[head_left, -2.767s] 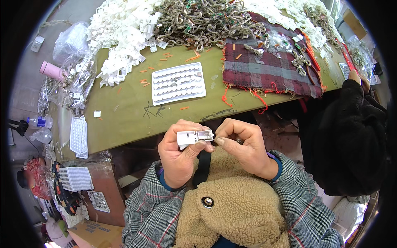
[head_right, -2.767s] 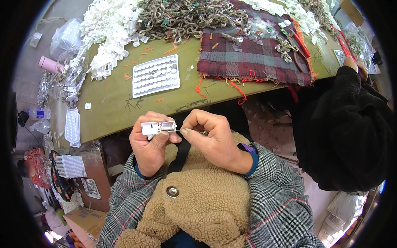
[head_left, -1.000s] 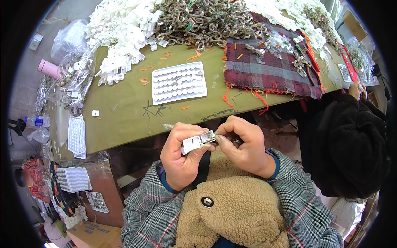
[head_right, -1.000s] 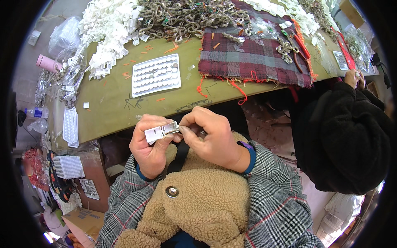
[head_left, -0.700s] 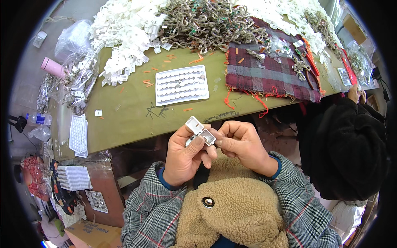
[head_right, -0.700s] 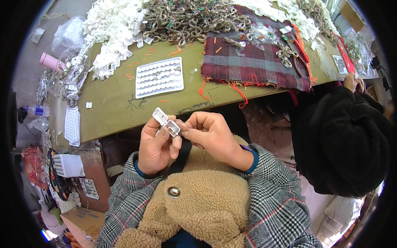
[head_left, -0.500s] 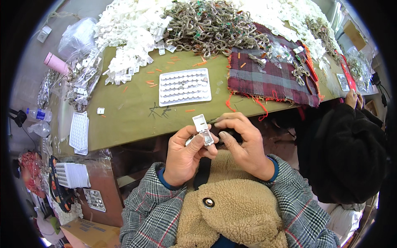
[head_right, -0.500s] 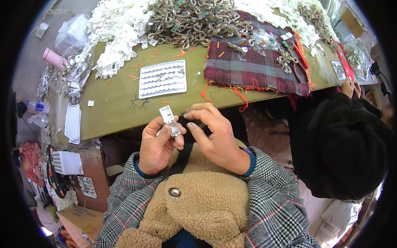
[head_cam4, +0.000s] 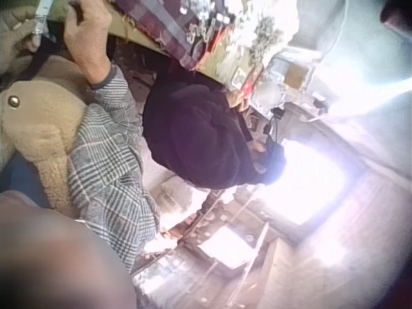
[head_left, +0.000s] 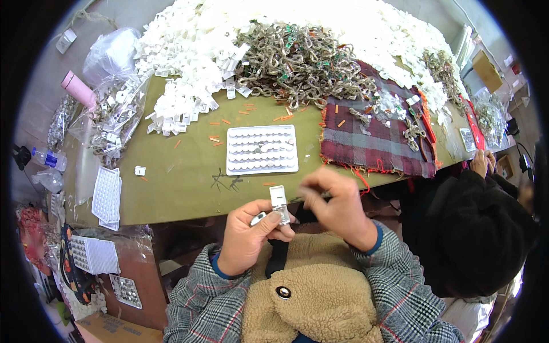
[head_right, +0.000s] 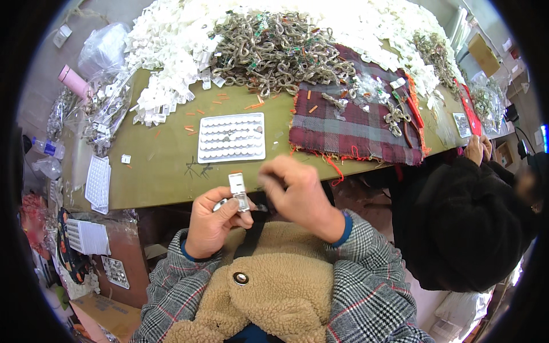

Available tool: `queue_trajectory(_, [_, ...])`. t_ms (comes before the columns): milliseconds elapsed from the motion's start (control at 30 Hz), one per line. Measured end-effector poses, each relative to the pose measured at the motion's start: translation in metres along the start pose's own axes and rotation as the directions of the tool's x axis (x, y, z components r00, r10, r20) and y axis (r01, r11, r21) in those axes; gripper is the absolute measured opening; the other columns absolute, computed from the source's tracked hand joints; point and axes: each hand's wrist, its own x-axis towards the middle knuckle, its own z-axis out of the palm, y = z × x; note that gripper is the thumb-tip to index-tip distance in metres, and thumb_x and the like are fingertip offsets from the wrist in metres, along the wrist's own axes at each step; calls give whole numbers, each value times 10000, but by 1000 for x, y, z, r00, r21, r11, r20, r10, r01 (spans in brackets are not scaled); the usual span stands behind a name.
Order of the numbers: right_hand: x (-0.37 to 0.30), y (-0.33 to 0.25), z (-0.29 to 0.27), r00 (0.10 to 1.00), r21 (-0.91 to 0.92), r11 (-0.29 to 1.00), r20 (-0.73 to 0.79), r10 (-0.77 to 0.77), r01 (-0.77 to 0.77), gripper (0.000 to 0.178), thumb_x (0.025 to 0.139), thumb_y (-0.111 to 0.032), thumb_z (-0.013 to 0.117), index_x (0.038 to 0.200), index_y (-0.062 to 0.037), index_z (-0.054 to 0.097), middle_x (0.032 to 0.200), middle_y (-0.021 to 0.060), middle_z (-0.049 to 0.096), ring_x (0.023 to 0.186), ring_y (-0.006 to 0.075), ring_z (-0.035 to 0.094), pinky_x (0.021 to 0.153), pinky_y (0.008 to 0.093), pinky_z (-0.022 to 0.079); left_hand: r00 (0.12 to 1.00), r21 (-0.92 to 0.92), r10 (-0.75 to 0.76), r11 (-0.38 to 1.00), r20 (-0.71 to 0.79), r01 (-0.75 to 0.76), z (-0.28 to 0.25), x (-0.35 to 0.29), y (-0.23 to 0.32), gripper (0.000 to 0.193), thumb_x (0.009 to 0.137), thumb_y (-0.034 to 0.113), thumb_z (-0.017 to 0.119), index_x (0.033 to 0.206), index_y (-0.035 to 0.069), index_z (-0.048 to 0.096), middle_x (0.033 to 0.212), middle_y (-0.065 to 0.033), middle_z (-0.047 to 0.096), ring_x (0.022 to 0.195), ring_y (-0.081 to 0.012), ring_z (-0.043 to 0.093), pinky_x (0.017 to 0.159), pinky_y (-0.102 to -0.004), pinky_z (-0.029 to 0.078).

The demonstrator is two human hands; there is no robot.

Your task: The person repeatedly picks small white plastic housings and metal contacts from a table, inserts the contacts into the housings, and places the assembled units into a white tray. The person also moves a plastic bag and a tray on the table to access parts.

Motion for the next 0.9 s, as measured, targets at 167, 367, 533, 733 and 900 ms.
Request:
queue_trajectory(167, [47, 35, 5, 981, -293, 944, -77, -179, 149, 205, 812, 44, 646, 1009, -1, 681, 851, 151, 592, 743, 335, 630, 639, 387, 513, 998, -129, 53, 990, 43, -47, -17, 9, 14, 252, 991, 92, 573, 1200, -49, 582, 981, -197, 687, 776, -177, 700, 688, -287, 609])
queue_trajectory(367, [67, 50, 22, 970, -518, 834, -28, -240, 192, 234, 802, 50, 673, 1030, 8, 701, 866, 134, 581, 724, 288, 622, 655, 370, 520, 997, -222, 7, 975, 76, 10, -30, 20, 11, 275, 985, 101, 588, 1205, -63, 568, 987, -219, 677, 740, -197, 690, 675, -308, 612])
queue_trajectory(533, [67, 47, 17, 969, -424, 882, -34, -245, 208, 156, 789, 63, 706, 938, 28, 680, 846, 95, 599, 657, 208, 604, 594, 304, 497, 995, -259, 3, 966, 101, 23, -37, 23, 9, 276, 982, 103, 592, 1193, -72, 559, 986, -234, 672, 738, -204, 691, 698, -341, 623])
queue_trajectory(733, [86, 42, 11, 987, -281, 955, -93, -130, 99, 125, 823, 34, 688, 947, 32, 667, 812, 81, 590, 598, 125, 548, 550, 246, 446, 990, -301, 19, 953, 139, 24, -38, 26, 8, 231, 979, 93, 607, 1159, -47, 572, 1022, -210, 681, 796, -207, 709, 755, -364, 618])
queue_trajectory(900, [89, 48, 16, 981, -421, 886, 76, -177, 192, 191, 854, 45, 626, 1039, 27, 669, 951, 156, 589, 812, 349, 620, 722, 394, 511, 991, -308, 42, 951, 127, -1, -37, 26, 9, 249, 980, 88, 604, 1186, -48, 568, 1024, -201, 679, 809, -196, 701, 780, -369, 618])
